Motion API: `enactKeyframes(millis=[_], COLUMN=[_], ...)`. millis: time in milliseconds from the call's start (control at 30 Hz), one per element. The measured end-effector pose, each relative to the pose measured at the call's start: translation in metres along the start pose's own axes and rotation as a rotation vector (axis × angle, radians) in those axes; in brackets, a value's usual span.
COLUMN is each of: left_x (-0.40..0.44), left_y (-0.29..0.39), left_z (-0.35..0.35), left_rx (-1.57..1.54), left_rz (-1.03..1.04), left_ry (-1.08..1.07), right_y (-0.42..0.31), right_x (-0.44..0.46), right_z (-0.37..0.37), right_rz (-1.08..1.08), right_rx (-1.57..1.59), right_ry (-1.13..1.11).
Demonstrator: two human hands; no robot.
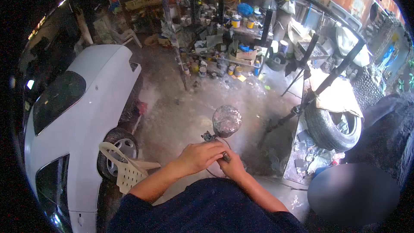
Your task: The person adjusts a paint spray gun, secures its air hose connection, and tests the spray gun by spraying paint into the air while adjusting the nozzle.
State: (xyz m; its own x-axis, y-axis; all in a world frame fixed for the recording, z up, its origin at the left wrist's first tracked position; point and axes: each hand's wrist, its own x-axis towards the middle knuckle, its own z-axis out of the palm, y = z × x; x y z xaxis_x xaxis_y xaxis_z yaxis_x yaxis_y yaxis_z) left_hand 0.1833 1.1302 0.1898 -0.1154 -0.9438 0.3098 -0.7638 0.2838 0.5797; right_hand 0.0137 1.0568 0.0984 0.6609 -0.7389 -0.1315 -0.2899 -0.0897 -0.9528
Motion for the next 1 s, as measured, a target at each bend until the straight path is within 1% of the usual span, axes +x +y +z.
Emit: enactKeyframes(millis=[67,167,300,433,567,600,667,700,767,800,900,1000], left_x=[-0.004,-0.011,-0.017,-0.007,0.023,0.034,0.060,0.075,0.085,0.089,0.113,0.147], left_y=[-0.007,-0.008,-0.012,-0.027,-0.065,-0.076,-0.086,-0.093,-0.129,-0.151,-0.210,-0.266], left_z=[-0.003,-0.017,-0.031,-0.038,-0.041,-0.043,-0.048,-0.048,-0.014,0.006,0.040,0.053], left_rx=[-0.045,-0.095,-0.120,-0.079,-0.050,-0.035,0.012,0.035,-0.176,-0.284,-0.732,-1.194], left_rz=[0.031,0.023,-0.019,0.036,0.080,0.089,0.140,0.164,-0.008,-0.097,-0.417,-0.547], left_ry=[0.010,-0.017,-0.034,0.010,0.032,0.039,0.150,0.202,0.497,0.643,0.287,0.145], right_y=[0.005,0.003,-0.016,-0.030,-0.027,-0.022,-0.013,-0.019,-0.044,-0.055,-0.055,-0.056], right_x=[0.002,0.002,0.008,0.027,0.070,0.086,0.123,0.142,0.181,0.203,0.266,0.319], right_z=[0.005,0.020,0.029,0.029,0.029,0.030,0.029,0.025,0.012,0.009,-0.006,-0.017], right_rz=[-0.123,-0.127,-0.155,-0.209,-0.174,-0.212,-0.293,-0.228,-0.096,-0.201,-0.165,-0.186], right_rx=[0.000,0.058,0.014,0.034,0.096,0.098,0.108,0.173,0.309,0.376,0.421,0.501], right_ry=[-0.002,-0.040,-0.061,-0.074,-0.054,-0.008,0.087,0.096,0.111,0.200,0.204,0.173])
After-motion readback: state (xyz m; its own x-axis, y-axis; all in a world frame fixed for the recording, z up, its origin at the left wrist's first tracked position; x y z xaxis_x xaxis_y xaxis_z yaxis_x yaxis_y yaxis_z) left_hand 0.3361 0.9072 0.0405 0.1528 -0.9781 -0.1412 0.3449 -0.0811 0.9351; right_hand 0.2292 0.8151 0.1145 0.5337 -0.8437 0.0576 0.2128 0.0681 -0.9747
